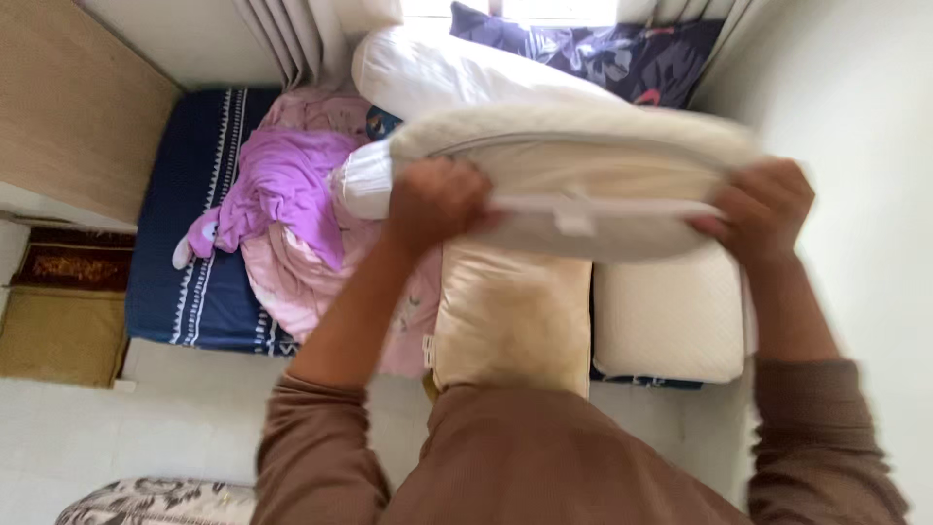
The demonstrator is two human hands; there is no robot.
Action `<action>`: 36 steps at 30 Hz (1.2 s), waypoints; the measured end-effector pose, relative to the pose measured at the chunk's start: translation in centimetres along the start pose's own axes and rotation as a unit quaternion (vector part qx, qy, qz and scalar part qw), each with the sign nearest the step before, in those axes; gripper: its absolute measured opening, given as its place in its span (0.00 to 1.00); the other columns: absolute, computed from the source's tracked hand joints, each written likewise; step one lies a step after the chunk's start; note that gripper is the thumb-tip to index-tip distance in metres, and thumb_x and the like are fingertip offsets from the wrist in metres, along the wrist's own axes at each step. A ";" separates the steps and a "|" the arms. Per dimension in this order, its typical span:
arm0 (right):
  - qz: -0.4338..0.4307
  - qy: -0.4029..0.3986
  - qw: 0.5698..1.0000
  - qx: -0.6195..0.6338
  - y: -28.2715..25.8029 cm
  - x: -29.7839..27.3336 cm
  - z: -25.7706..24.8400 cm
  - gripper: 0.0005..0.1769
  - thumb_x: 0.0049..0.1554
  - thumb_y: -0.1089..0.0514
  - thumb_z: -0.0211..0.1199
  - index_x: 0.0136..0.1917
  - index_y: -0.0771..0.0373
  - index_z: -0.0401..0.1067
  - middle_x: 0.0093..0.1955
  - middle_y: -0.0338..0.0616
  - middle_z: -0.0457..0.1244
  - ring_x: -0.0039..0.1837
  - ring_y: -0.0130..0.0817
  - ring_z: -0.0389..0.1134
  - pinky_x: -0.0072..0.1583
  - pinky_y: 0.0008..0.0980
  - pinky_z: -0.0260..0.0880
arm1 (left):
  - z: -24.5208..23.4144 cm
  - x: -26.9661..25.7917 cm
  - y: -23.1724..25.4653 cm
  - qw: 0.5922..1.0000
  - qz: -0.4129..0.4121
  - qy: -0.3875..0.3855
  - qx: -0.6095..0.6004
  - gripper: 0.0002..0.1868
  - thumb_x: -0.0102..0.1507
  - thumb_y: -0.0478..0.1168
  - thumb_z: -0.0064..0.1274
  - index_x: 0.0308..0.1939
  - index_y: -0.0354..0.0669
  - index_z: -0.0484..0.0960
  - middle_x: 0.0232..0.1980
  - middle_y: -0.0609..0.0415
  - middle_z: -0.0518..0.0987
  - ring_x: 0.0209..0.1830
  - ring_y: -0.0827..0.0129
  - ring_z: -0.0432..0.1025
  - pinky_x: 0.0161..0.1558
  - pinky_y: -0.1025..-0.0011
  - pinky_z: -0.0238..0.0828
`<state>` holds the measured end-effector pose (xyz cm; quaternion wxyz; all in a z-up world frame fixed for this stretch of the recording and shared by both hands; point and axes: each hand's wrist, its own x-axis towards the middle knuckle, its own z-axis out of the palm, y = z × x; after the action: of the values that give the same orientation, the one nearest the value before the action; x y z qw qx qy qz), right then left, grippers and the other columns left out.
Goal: The person places a pillow into a white zippered pillowcase, aligns the corners, and closes the zipper.
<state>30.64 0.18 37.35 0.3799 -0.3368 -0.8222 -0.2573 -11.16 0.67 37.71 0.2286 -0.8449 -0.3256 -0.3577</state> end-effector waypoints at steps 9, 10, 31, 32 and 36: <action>0.021 -0.085 0.996 -0.035 -1.9 -2.9 -3.6 0.33 0.51 0.30 0.68 0.26 0.52 0.55 0.26 0.33 0.56 0.34 0.32 0.55 0.41 0.34 0.53 | -1.1 -2.7 2.1 0.997 -0.043 -0.044 -0.043 0.26 0.64 0.62 0.64 0.29 0.50 0.71 0.32 0.59 0.71 0.33 0.67 0.73 0.32 0.65 0.70; 0.020 -0.119 0.992 -0.048 -2.0 -3.0 -3.4 0.33 0.50 0.29 0.68 0.26 0.52 0.56 0.28 0.33 0.56 0.35 0.31 0.55 0.42 0.33 0.54 | -1.1 -2.6 2.3 0.996 -0.040 -0.074 -0.042 0.24 0.62 0.62 0.64 0.32 0.50 0.73 0.36 0.58 0.72 0.38 0.65 0.72 0.35 0.63 0.71; -0.133 -0.348 0.896 -0.243 7.9 0.7 -0.3 0.29 0.64 0.29 0.58 0.37 0.53 0.67 0.31 0.34 0.58 0.31 0.22 0.58 0.35 0.25 0.61 | 2.6 2.1 -9.2 0.961 0.110 -0.243 0.077 0.30 0.72 0.63 0.51 0.33 0.39 0.81 0.35 0.50 0.77 0.37 0.58 0.74 0.31 0.62 0.73; -0.094 -0.315 0.922 -0.207 8.0 1.8 -2.0 0.25 0.64 0.33 0.61 0.41 0.55 0.71 0.33 0.36 0.60 0.34 0.25 0.60 0.39 0.27 0.64 | 0.3 2.9 -9.9 0.981 0.082 -0.169 0.048 0.27 0.71 0.61 0.53 0.34 0.40 0.81 0.36 0.51 0.76 0.40 0.58 0.73 0.35 0.61 0.72; -0.078 -0.097 0.986 -0.115 1.5 0.3 -2.8 0.29 0.60 0.33 0.64 0.32 0.56 0.65 0.32 0.41 0.60 0.39 0.33 0.61 0.43 0.37 0.65 | -6.8 -0.3 -6.2 0.998 0.031 0.022 -0.052 0.21 0.65 0.56 0.60 0.32 0.44 0.78 0.38 0.54 0.75 0.43 0.57 0.69 0.42 0.57 0.67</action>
<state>32.93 -0.64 39.50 0.2361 -0.3368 -0.8437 -0.3449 -18.80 0.62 42.80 0.2030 -0.8571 -0.2749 -0.3854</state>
